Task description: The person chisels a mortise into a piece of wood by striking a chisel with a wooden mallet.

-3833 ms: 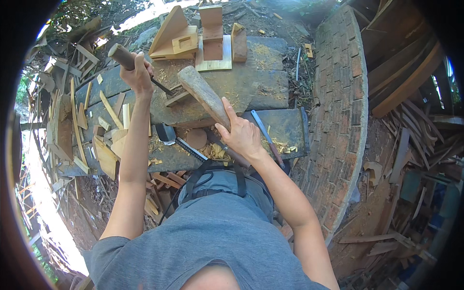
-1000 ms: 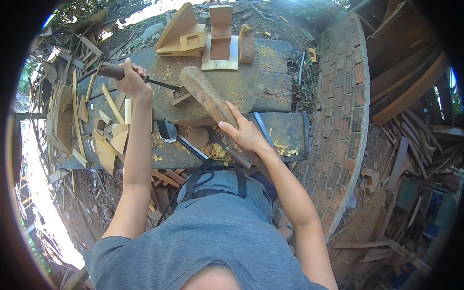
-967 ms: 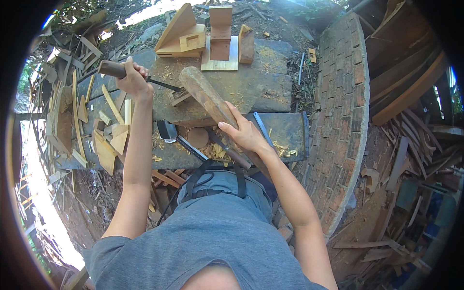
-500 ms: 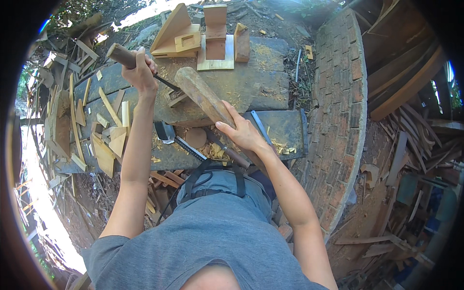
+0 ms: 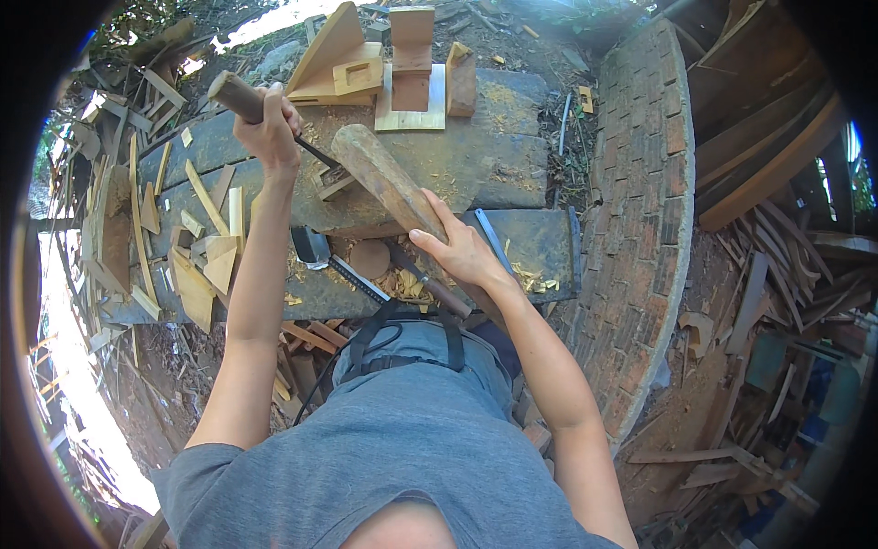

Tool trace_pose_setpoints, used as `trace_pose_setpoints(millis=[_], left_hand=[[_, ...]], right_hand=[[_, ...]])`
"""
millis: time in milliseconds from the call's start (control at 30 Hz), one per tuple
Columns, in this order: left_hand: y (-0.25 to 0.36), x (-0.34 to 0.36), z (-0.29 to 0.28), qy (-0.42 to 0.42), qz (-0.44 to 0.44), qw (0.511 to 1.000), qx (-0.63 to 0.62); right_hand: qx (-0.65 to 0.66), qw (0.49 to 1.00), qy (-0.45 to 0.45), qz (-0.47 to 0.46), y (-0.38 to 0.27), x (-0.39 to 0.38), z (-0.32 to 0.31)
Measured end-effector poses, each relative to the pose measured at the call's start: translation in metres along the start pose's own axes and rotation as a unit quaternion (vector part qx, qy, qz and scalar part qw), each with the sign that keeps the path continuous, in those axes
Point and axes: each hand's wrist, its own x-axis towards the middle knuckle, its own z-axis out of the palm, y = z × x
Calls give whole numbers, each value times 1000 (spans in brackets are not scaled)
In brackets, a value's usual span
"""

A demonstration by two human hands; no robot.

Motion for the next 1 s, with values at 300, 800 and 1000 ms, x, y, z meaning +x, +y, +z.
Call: trace_pose_setpoints(millis=[300, 800, 1000], left_hand=[[-5, 0, -4, -1, -1, 1000, 8], [-21, -8, -9, 9, 35, 998, 52], [-23, -14, -4, 15, 118, 989, 93]], right_hand=[[21, 1000, -7, 20, -6, -2, -1], [67, 940, 181, -280, -162, -7, -58], [-83, 938, 162, -295, -212, -7, -65]])
